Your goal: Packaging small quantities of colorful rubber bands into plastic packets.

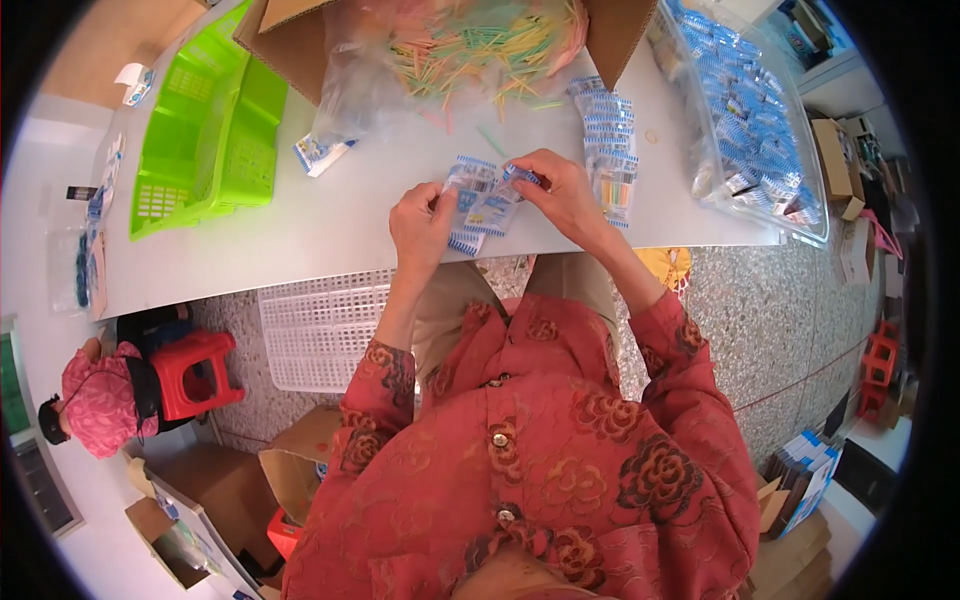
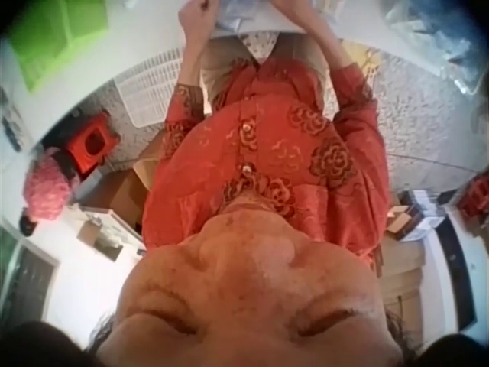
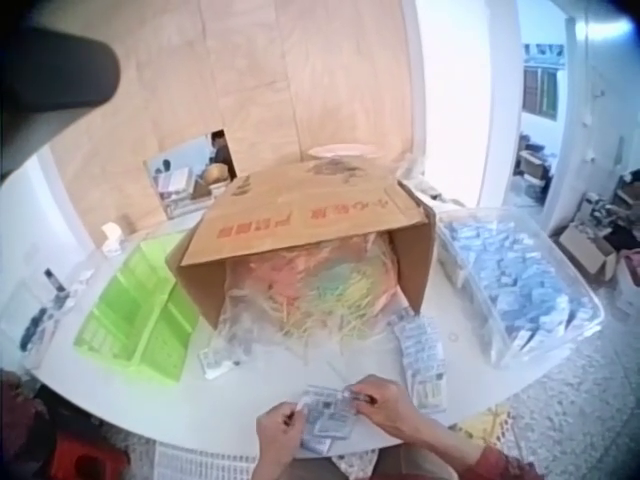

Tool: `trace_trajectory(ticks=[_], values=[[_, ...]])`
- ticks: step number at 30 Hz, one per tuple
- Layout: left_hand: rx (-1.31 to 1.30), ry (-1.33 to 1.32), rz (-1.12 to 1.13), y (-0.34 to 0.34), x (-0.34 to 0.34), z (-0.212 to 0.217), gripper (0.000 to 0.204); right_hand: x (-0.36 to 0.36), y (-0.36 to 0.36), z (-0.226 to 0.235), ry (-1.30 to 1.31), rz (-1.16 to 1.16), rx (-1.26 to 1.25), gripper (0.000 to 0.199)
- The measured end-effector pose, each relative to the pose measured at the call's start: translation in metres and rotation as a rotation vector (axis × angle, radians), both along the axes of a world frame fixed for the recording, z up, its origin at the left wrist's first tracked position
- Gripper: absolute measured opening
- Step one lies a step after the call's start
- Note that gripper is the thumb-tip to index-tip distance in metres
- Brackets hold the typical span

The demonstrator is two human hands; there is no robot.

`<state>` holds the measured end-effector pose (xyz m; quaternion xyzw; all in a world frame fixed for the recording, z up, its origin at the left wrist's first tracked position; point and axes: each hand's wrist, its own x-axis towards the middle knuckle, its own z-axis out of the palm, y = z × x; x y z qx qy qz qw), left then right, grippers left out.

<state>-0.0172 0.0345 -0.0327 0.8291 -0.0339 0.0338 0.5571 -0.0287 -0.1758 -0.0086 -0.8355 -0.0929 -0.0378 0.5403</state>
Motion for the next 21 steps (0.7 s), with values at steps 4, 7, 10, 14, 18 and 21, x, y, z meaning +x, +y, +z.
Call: trace_trajectory(ticks=[4, 7, 10, 14, 18, 21], values=[[0.481, -0.363, 0.022, -0.007, 0.002, 0.004, 0.021, -0.009, -0.008, 0.01, 0.027, -0.031, 0.04, 0.023], [0.421, -0.568, 0.083, -0.014, -0.004, 0.032, 0.027, -0.015, -0.01, 0.021, 0.024, -0.02, -0.003, 0.023], [0.187, -0.39, -0.111, -0.014, -0.017, 0.043, 0.028, -0.017, -0.004, 0.03, -0.041, 0.035, 0.028, 0.022], [0.105, -0.088, -0.311, -0.016, -0.028, 0.041, 0.022, -0.02, 0.006, 0.037, -0.081, 0.095, 0.067, 0.022], [-0.001, -0.015, -0.227, -0.014, -0.03, 0.041, 0.015, -0.017, 0.007, 0.046, -0.101, 0.126, 0.067, 0.022], [-0.093, -0.052, -0.184, -0.016, -0.031, 0.04, 0.017, -0.015, 0.005, 0.065, 0.079, 0.11, -0.012, 0.026]])
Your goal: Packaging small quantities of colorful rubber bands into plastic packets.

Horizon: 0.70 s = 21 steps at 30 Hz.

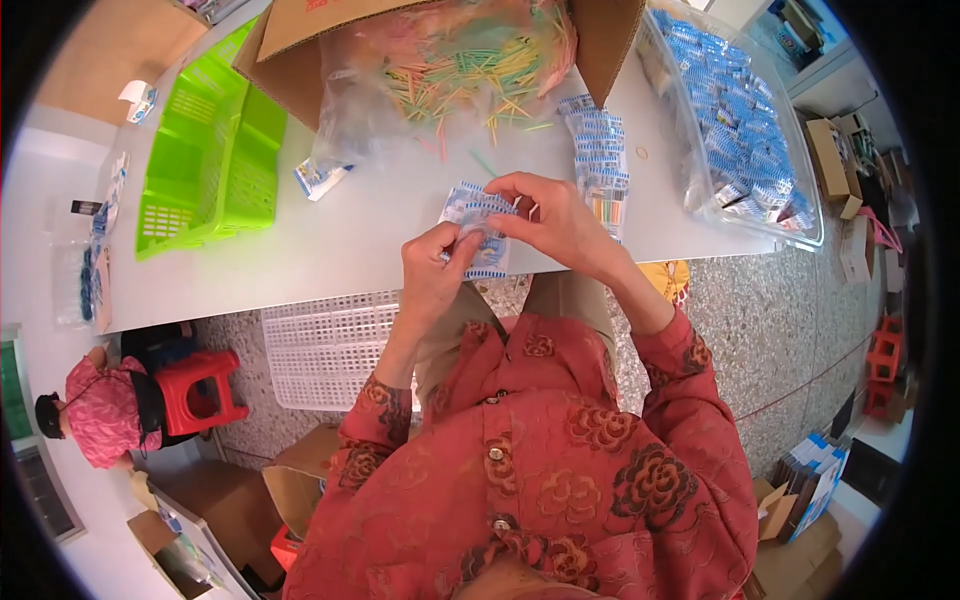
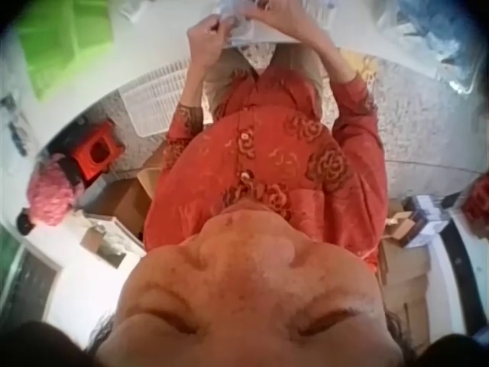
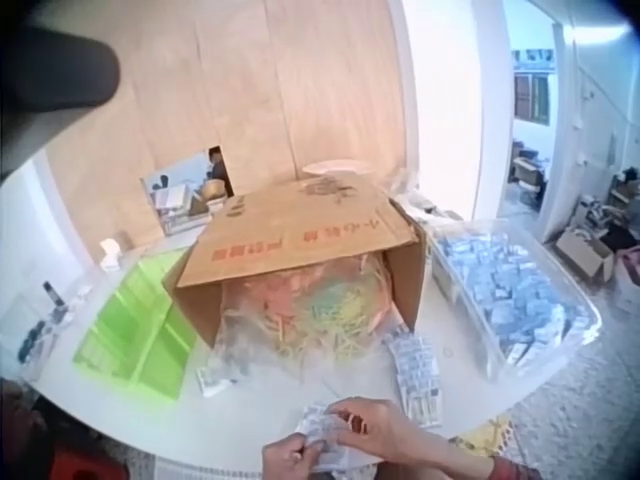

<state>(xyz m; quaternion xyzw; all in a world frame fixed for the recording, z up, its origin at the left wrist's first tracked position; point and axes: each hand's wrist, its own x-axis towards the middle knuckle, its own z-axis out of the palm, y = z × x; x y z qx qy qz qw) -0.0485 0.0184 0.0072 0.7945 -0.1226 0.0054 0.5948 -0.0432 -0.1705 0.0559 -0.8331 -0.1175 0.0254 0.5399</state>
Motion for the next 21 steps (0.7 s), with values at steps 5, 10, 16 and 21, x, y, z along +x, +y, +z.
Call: trace_trajectory(ticks=[5, 10, 16, 21], values=[[0.014, -0.066, 0.003, 0.003, 0.001, -0.002, 0.014, 0.004, -0.006, 0.001, 0.022, 0.069, -0.177, 0.03], [-0.077, -0.068, 0.032, 0.003, -0.002, 0.003, 0.01, -0.003, 0.006, 0.008, -0.134, 0.044, -0.057, 0.028], [-0.132, -0.095, 0.06, 0.006, -0.003, 0.003, 0.008, -0.014, 0.009, 0.02, -0.483, 0.003, -0.113, 0.027], [-0.09, -0.14, 0.088, 0.002, -0.007, 0.011, 0.009, -0.018, 0.016, 0.023, -0.602, -0.045, -0.297, 0.029]])
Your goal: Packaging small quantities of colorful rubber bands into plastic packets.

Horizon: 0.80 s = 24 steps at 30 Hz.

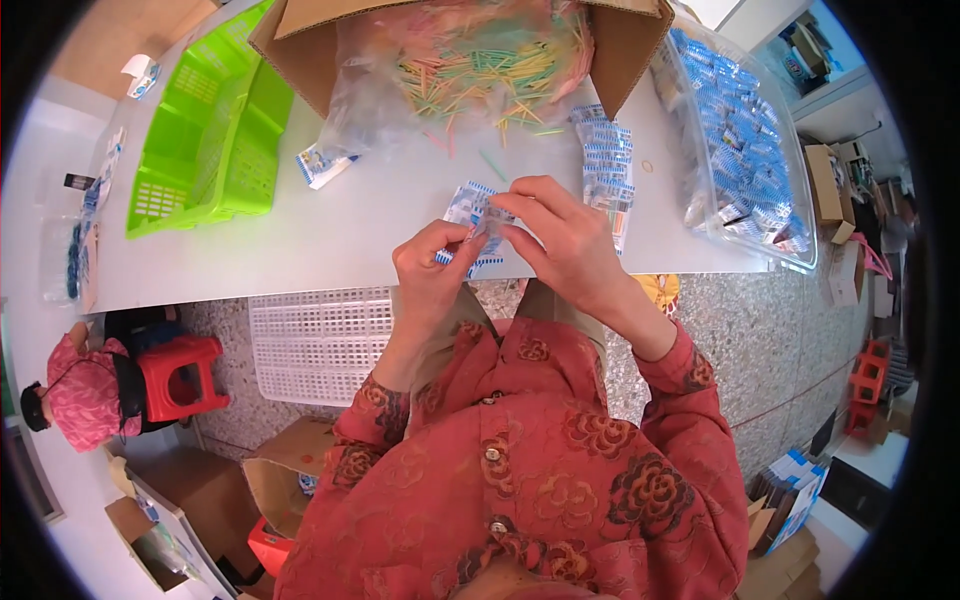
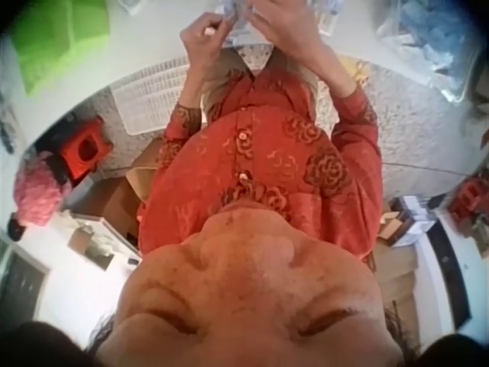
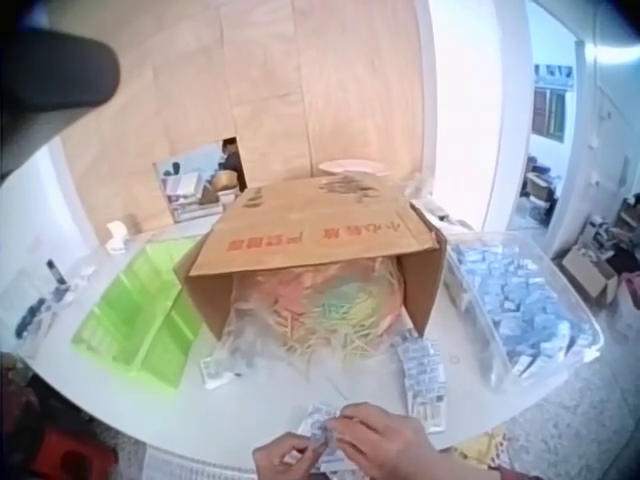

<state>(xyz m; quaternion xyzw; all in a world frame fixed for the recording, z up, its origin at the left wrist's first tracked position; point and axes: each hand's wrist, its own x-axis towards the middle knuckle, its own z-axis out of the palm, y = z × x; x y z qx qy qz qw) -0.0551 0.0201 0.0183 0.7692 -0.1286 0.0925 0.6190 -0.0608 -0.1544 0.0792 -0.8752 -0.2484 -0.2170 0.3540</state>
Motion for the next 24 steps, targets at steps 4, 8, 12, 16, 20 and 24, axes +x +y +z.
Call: trace_trajectory(ticks=[4, 8, 12, 16, 20, 24], values=[[-0.029, 0.03, 0.0, 0.0, -0.006, 0.005, 0.01, 0.002, 0.001, -0.009, -0.089, -0.032, -0.02, 0.028], [-0.049, 0.049, 0.038, 0.0, -0.007, 0.005, 0.011, 0.005, 0.003, -0.013, -0.205, -0.045, -0.021, 0.025], [-0.101, 0.093, 0.05, -0.001, -0.008, 0.003, 0.011, 0.005, 0.001, -0.014, -0.342, -0.041, -0.102, 0.029], [-0.081, 0.102, 0.066, -0.003, -0.01, 0.008, 0.012, 0.005, -0.001, -0.021, -0.411, -0.002, -0.112, 0.034], [-0.033, 0.075, 0.075, -0.006, -0.013, 0.005, 0.009, 0.002, 0.0, -0.027, -0.249, 0.082, 0.023, 0.028], [0.075, -0.1, 0.033, -0.006, -0.012, -0.001, 0.01, -0.009, -0.003, -0.012, 0.4, 0.043, 0.194, 0.027]])
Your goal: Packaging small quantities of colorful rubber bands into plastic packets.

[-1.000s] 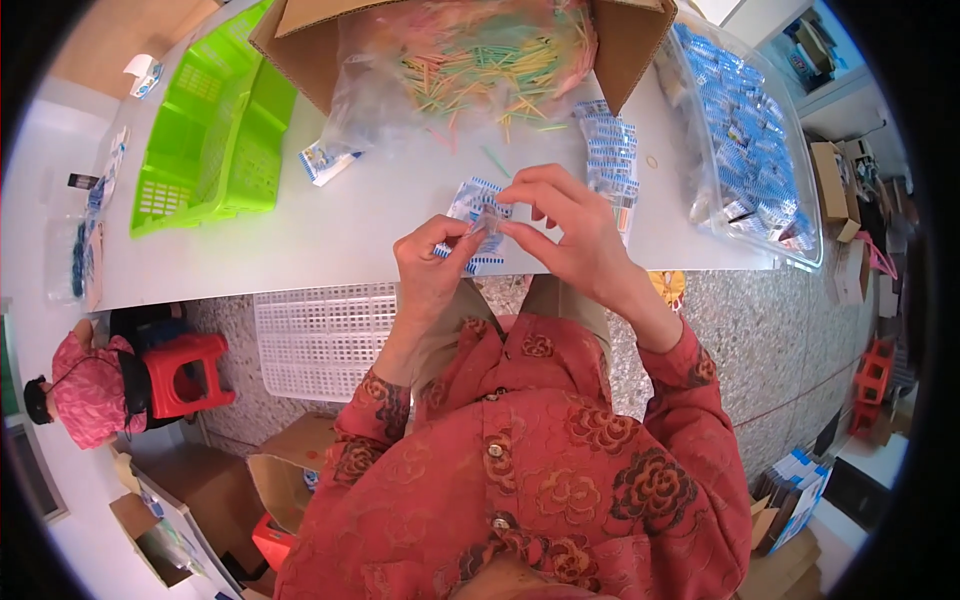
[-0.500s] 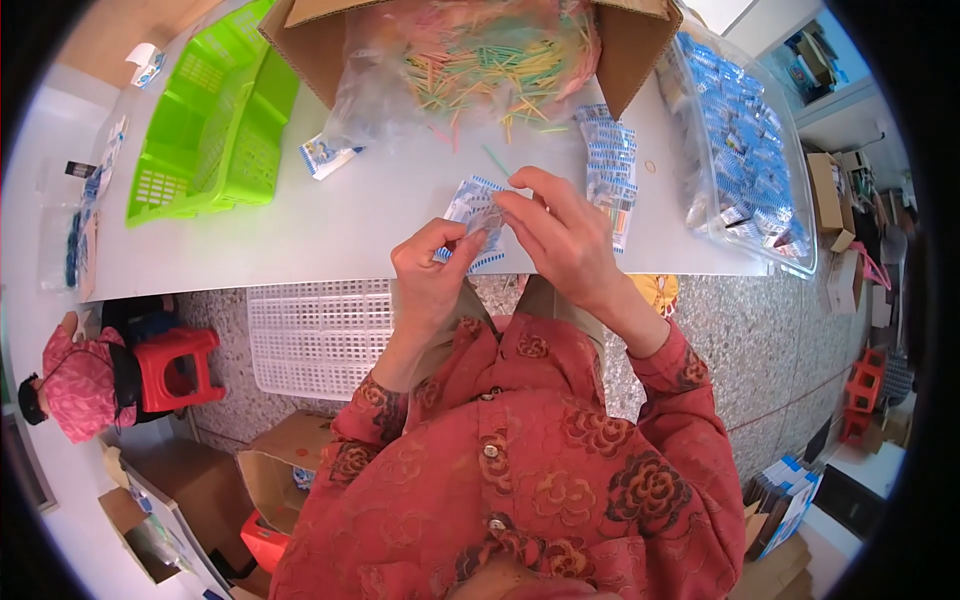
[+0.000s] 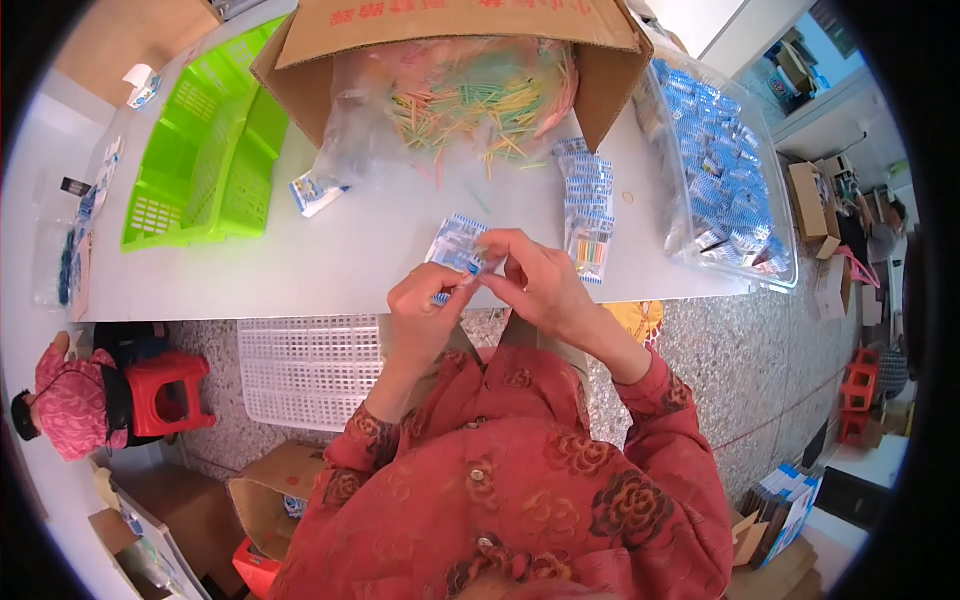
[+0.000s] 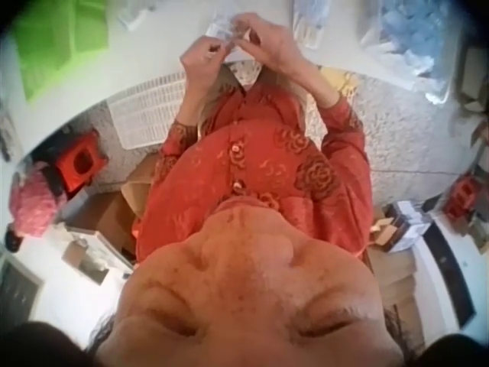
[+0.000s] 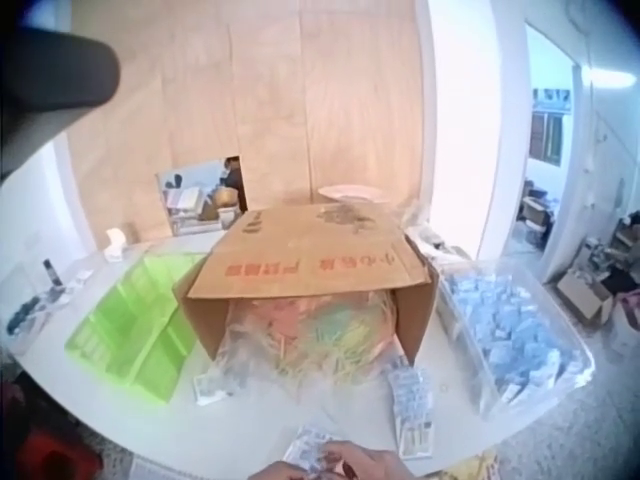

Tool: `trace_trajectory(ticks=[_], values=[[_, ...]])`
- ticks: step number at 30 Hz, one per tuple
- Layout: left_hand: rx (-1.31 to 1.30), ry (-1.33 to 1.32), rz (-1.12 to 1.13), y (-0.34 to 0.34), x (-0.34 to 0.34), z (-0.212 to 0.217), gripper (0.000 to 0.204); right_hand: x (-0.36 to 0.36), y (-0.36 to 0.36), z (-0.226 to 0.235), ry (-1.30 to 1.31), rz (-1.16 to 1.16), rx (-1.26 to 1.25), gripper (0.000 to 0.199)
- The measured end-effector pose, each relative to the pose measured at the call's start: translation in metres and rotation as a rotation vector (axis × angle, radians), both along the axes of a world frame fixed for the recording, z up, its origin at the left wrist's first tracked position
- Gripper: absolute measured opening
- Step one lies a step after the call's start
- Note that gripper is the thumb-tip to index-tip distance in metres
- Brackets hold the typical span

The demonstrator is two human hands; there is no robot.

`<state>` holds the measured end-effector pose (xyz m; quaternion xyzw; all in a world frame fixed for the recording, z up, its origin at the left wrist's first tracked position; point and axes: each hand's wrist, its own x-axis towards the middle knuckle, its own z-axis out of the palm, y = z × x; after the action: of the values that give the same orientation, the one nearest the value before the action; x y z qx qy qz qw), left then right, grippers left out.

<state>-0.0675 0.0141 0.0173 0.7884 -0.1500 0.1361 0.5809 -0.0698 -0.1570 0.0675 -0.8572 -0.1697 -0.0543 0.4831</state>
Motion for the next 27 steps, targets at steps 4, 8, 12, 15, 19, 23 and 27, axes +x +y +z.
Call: trace_trajectory(ticks=[4, 8, 12, 15, 19, 23, 27], values=[[-0.004, -0.06, -0.022, -0.001, 0.001, -0.002, 0.012, 0.005, -0.004, -0.005, -0.033, 0.101, -0.063, 0.034], [-0.089, -0.03, -0.023, -0.002, 0.007, -0.001, 0.013, 0.001, 0.0, -0.007, -0.002, 0.012, 0.111, 0.029], [-0.027, -0.1, -0.074, -0.002, 0.008, -0.002, 0.015, 0.006, -0.003, -0.004, 0.078, -0.028, -0.015, 0.017], [-0.025, -0.116, -0.1, 0.0, 0.007, -0.007, 0.016, 0.011, -0.011, 0.002, 0.165, 0.189, -0.017, 0.016], [-0.001, -0.094, -0.105, -0.002, 0.004, -0.004, 0.018, 0.012, -0.008, -0.005, -0.021, 0.157, -0.11, 0.014], [-0.043, -0.024, -0.027, -0.006, 0.005, -0.001, 0.022, 0.015, 0.003, -0.004, -0.375, 0.041, -0.31, 0.013], [-0.041, 0.045, 0.067, -0.006, 0.005, 0.002, 0.022, 0.019, 0.01, -0.001, -0.454, 0.009, -0.387, 0.015]])
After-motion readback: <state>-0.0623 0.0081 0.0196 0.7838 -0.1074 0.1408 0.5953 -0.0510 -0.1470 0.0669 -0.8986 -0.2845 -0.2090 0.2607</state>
